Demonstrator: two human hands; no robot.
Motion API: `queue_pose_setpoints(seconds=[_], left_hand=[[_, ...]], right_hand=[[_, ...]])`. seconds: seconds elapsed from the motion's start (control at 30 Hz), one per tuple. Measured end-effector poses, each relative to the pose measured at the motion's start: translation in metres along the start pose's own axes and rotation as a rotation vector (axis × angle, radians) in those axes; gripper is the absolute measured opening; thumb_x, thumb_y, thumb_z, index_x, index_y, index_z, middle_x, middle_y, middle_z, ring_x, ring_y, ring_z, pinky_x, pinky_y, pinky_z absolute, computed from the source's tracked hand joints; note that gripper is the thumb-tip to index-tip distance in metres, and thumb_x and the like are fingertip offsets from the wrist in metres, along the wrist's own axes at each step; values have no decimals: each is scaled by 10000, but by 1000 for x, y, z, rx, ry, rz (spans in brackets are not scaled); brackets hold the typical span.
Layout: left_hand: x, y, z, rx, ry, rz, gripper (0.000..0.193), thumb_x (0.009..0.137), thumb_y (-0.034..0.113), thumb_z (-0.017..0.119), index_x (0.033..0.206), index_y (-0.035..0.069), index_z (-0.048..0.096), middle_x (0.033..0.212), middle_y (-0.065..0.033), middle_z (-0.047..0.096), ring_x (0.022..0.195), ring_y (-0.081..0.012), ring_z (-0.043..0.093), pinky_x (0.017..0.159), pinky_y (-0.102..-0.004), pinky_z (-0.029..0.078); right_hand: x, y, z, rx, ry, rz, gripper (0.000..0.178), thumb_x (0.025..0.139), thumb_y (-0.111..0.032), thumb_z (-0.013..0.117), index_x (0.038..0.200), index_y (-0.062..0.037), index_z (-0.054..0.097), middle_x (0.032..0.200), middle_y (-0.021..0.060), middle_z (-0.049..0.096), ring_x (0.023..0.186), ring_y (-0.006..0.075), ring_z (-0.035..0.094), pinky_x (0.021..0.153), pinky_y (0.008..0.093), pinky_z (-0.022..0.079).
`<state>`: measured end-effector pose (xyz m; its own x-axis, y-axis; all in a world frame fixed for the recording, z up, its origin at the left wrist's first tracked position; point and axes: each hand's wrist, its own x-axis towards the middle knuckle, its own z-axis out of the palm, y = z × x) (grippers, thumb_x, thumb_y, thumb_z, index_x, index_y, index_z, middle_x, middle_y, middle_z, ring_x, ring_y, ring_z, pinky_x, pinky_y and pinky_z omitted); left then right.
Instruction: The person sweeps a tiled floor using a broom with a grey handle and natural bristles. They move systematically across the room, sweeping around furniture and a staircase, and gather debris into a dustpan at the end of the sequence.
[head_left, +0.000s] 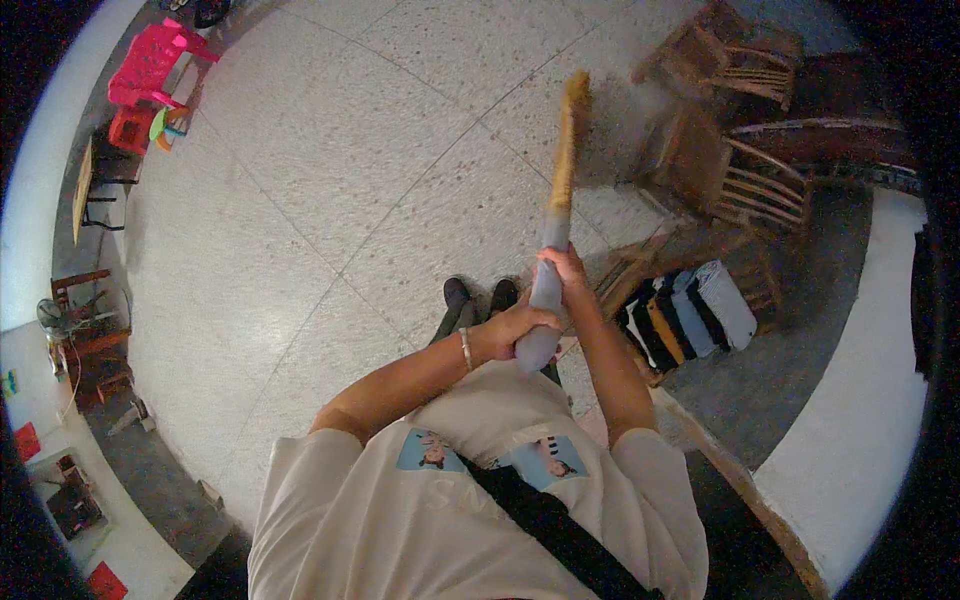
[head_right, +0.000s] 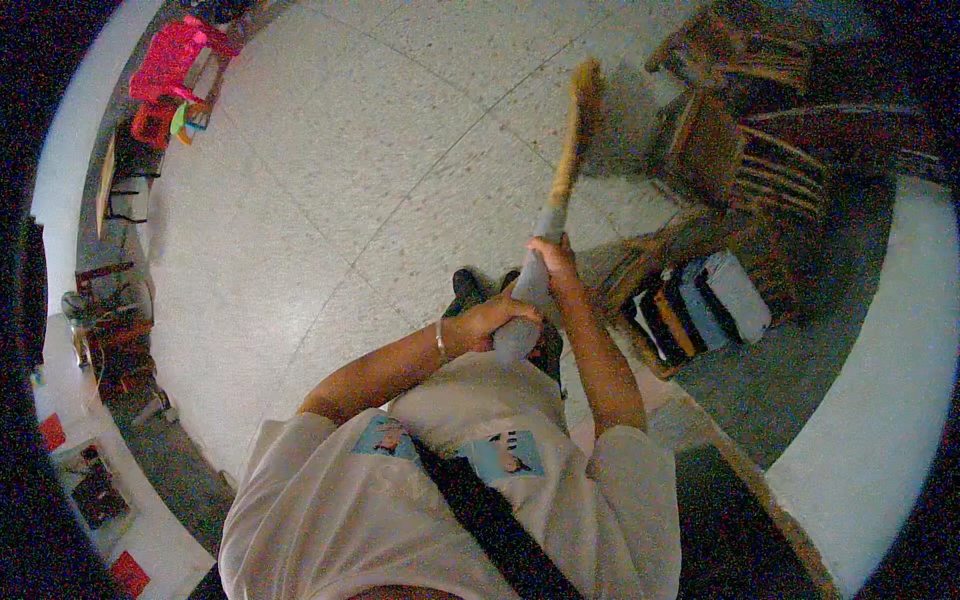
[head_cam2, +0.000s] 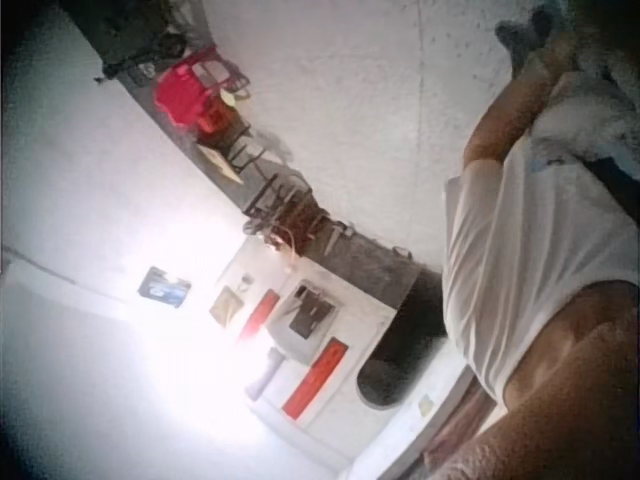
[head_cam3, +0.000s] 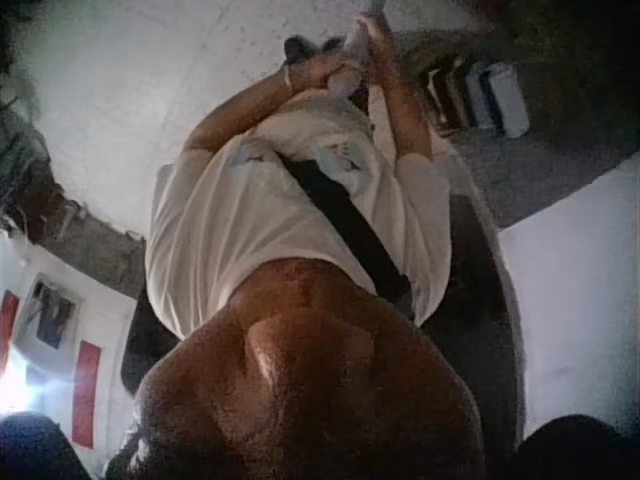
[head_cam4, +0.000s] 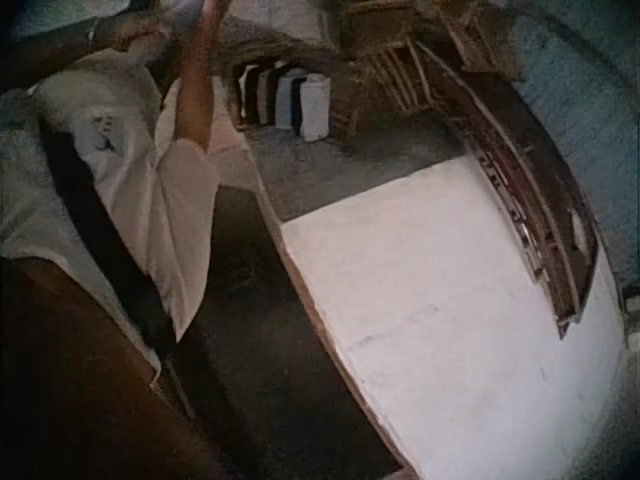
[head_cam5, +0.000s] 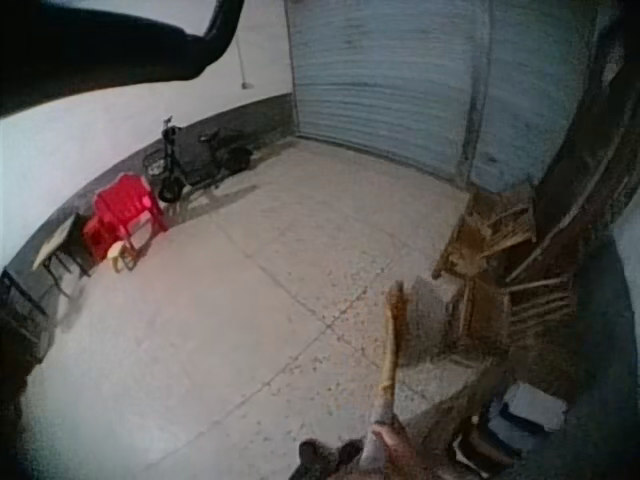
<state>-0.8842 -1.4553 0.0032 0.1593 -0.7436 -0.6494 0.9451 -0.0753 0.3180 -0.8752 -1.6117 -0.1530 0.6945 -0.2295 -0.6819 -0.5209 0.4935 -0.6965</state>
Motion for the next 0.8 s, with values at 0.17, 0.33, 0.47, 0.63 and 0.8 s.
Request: queue_pose_setpoints(seconds=[0.17, 0.33, 0.47, 0.63, 0.8], left_hand=[[42, 16, -33, -151, -168, -132, 309, 772, 221, 596, 1003, 47, 489, 793, -106, 594, 669, -242, 598, 594, -349, 512], [1, 17, -83, -274, -127, -46, 268, 772, 249, 582, 925, 34, 534, 773, -99, 593, 644, -207, 588, 573, -305, 490], [-81, 6, -113, -349, 175, 21, 274, 776, 259, 567, 911, 23, 529, 764, -103, 586, 619, -205, 574, 552, -309, 483], [-135, 2, -126, -515, 344, 187, 429, 725, 135, 588, 1066, 85, 333, 793, -117, 521, 630, -239, 568, 526, -390, 504], [-148, 18, -120, -461, 498, 373, 509, 724, 106, 581, 1111, 151, 252, 818, -127, 490, 649, -252, 570, 528, -403, 508]], right_hand=[[15, -19, -5, -160, 149, 28, 293, 644, -165, 638, 845, -43, 462, 669, 67, 510, 561, 186, 529, 495, 358, 456], [62, 40, 34, -137, 20, 157, 217, 625, -168, 649, 775, -74, 524, 704, 39, 503, 644, 190, 505, 537, 338, 409], [26, 73, 151, -251, -73, 264, 409, 627, -236, 627, 958, -58, 467, 784, 63, 500, 680, 208, 502, 572, 368, 426], [-9, 74, 259, -285, -315, 214, 546, 577, -103, 659, 1061, -35, 417, 862, 110, 528, 723, 213, 531, 559, 377, 449], [10, 82, 305, -412, -630, 258, 632, 530, -164, 680, 1088, -25, 418, 884, 137, 551, 759, 245, 550, 607, 378, 463]])
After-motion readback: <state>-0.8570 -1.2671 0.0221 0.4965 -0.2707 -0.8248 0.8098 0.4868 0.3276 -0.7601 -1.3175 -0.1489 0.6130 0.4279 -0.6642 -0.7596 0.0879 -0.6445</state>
